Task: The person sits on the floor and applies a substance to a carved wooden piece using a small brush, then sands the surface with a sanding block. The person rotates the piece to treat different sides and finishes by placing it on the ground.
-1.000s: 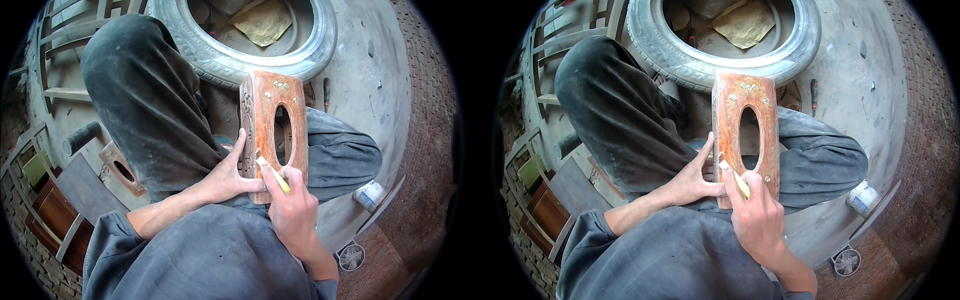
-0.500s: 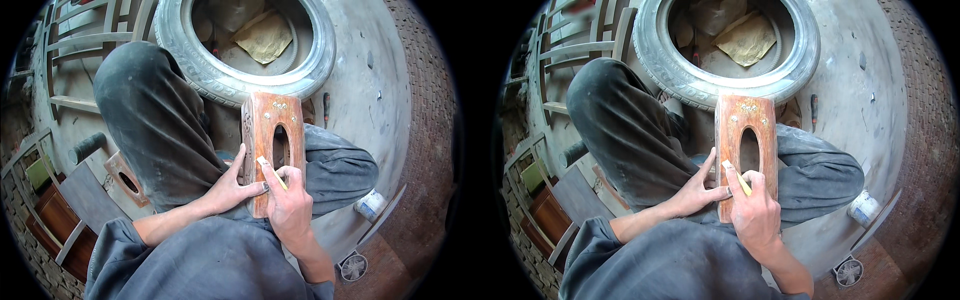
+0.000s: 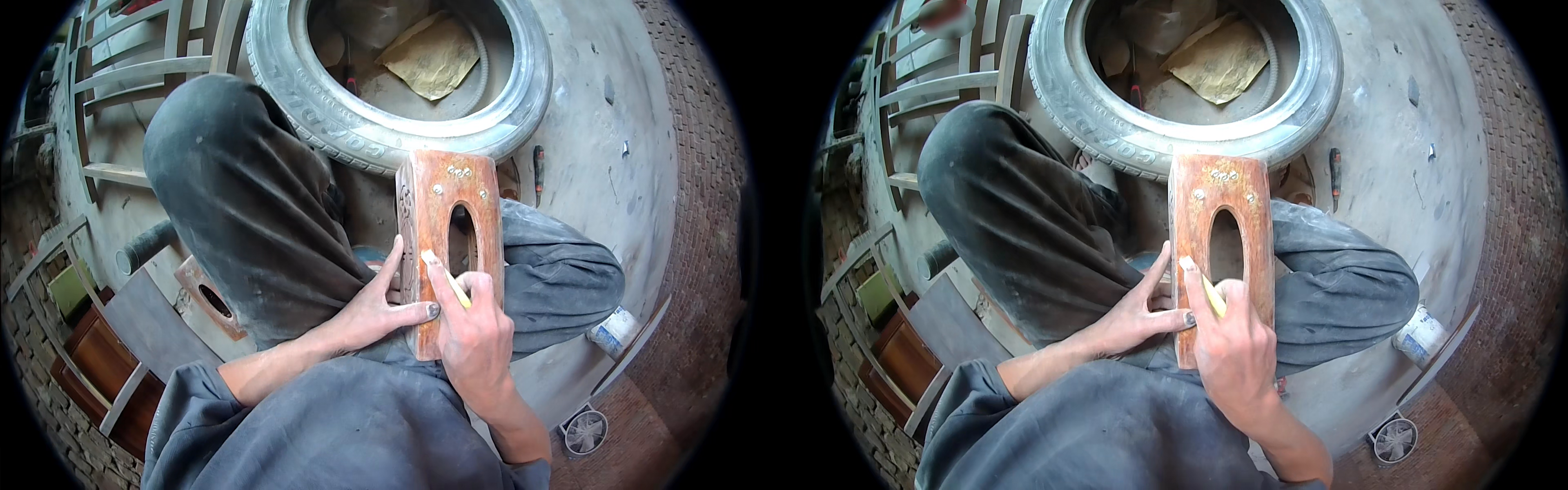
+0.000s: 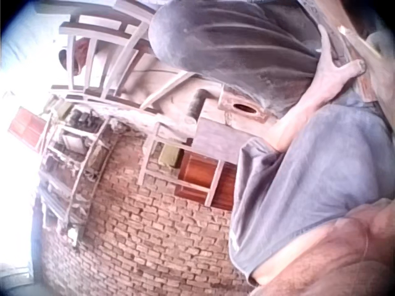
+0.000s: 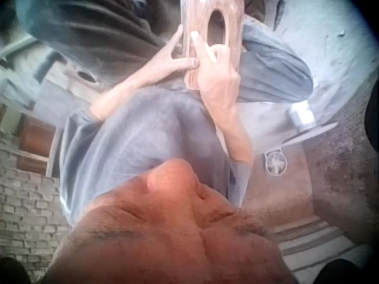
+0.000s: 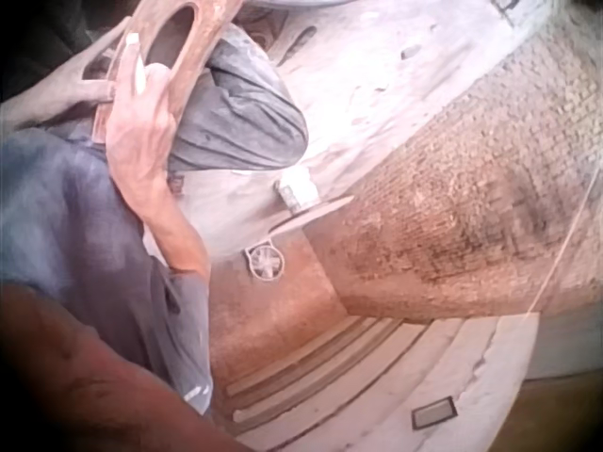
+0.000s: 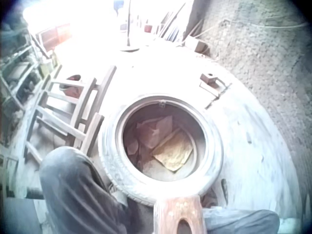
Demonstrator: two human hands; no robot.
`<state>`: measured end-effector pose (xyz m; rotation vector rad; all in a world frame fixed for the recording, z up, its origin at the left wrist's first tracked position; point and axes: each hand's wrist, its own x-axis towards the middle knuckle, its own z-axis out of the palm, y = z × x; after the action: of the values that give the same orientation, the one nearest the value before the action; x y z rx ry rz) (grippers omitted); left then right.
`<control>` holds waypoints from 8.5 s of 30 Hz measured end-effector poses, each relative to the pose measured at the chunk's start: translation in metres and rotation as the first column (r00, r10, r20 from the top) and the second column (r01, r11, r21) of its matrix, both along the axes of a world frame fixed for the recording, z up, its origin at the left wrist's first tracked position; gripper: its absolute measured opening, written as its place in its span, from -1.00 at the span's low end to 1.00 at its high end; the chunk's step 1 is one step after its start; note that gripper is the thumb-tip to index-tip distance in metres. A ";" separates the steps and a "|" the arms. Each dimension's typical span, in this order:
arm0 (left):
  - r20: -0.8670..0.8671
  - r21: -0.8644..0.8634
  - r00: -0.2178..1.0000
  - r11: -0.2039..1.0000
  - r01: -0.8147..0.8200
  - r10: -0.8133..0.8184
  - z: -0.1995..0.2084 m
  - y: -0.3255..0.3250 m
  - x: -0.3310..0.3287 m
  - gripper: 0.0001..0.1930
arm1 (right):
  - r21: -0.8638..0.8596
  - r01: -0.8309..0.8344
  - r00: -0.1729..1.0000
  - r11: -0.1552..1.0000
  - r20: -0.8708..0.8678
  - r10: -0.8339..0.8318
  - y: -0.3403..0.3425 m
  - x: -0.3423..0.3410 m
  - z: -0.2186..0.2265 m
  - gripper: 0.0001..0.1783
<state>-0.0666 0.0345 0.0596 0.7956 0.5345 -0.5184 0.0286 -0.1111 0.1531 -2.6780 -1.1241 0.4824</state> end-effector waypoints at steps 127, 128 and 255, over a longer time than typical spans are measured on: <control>-0.063 0.112 0.987 0.983 -0.142 0.150 0.001 -0.009 0.021 -0.10 | 0.118 -0.011 0.997 0.993 0.072 0.002 0.000 0.061 -0.023 -0.41; -0.068 0.161 0.974 0.966 -0.202 0.215 -0.004 -0.008 0.030 -0.17 | 0.192 0.041 0.996 0.981 0.072 -0.056 -0.006 0.068 -0.026 -0.41; -0.130 0.961 0.725 -0.265 -0.075 -0.677 -0.024 0.057 0.154 -0.10 | 0.132 0.143 0.985 0.981 -0.115 -0.128 -0.056 0.059 0.011 -0.35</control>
<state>0.0871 0.0912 0.0351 2.7576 0.0174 -0.2363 0.0880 -0.1670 0.1639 -2.5536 -0.9033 0.4964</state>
